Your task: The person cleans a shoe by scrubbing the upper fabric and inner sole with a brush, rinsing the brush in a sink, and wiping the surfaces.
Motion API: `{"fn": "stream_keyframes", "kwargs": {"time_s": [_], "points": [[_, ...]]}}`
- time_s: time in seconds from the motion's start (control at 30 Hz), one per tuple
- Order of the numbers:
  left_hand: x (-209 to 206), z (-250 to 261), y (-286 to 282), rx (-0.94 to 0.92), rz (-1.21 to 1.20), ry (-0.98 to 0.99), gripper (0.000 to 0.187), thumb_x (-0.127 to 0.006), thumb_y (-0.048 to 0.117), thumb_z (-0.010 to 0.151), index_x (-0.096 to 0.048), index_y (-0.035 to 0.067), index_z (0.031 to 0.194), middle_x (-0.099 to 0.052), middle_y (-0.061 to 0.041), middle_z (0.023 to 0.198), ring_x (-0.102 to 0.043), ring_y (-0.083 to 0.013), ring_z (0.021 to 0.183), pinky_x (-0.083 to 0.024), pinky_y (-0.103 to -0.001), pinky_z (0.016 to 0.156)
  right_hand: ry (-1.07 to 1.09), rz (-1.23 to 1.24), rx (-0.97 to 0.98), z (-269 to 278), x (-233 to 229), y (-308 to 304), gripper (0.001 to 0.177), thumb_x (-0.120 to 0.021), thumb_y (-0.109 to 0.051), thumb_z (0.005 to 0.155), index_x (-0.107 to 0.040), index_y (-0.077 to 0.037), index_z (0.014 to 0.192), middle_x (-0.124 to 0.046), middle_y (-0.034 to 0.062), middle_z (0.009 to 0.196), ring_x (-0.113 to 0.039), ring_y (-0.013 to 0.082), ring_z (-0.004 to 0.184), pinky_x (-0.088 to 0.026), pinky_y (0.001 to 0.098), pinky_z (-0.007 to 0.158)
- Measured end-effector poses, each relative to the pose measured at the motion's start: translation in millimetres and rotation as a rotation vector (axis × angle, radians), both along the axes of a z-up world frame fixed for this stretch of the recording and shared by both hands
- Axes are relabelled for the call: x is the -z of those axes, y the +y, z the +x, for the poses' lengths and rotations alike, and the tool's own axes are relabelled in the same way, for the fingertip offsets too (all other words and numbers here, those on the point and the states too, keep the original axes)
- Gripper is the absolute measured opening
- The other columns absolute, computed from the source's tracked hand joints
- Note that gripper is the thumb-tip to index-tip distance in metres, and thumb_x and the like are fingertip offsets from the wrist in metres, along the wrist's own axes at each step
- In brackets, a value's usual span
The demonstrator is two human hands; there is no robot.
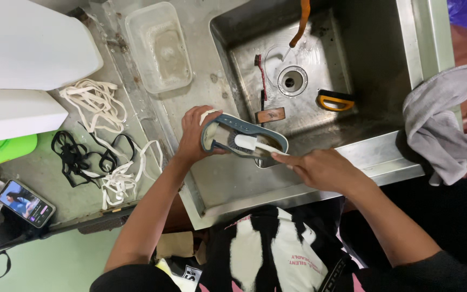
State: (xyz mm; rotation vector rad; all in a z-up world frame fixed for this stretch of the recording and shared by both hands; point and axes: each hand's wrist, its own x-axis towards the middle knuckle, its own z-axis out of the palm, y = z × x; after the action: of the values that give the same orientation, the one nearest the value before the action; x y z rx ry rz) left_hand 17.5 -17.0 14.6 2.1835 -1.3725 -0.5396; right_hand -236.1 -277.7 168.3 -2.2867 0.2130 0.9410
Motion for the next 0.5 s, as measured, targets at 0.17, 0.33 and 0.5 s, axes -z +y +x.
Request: {"fn": "stream_keyframes", "kwargs": {"time_s": [0.17, 0.33, 0.5], "points": [[5.6, 0.0, 1.0, 0.005, 0.066, 0.01, 0.122, -0.093, 0.074, 0.056, -0.046, 0.035, 0.162, -0.043, -0.009, 0.155, -0.031, -0.0351, 0.149, -0.021, -0.057, 0.124, -0.148, -0.034, -0.049, 36.6, 39.8, 33.3, 0.055, -0.052, -0.035, 0.102, -0.053, -0.05, 0.156, -0.082, 0.0181, 0.087, -0.081, 0.0421, 0.089, -0.062, 0.0582, 0.085], [2.2, 7.5, -0.7, 0.01, 0.063, 0.054, 0.122, -0.094, 0.072, 0.056, -0.046, 0.035, 0.162, -0.043, -0.007, 0.155, -0.032, -0.0341, 0.15, -0.022, -0.058, 0.124, -0.101, 0.038, 0.146, 32.6, 36.5, 42.8, 0.051, -0.049, -0.038, 0.104, -0.056, -0.053, 0.152, -0.081, 0.0243, 0.095, -0.079, 0.0465, 0.095, -0.063, 0.0611, 0.088], [-6.2, 8.7, -2.5, 0.024, 0.142, 0.05, 0.124, -0.098, 0.066, 0.055, -0.044, 0.035, 0.162, -0.043, -0.005, 0.153, -0.032, -0.0312, 0.149, -0.028, -0.055, 0.121, 0.098, -0.123, 0.259, -30.5, 7.0, 23.2, 0.049, -0.048, -0.046, 0.104, -0.057, -0.061, 0.15, -0.083, 0.0221, 0.097, -0.08, 0.0456, 0.095, -0.064, 0.0597, 0.087]]}}
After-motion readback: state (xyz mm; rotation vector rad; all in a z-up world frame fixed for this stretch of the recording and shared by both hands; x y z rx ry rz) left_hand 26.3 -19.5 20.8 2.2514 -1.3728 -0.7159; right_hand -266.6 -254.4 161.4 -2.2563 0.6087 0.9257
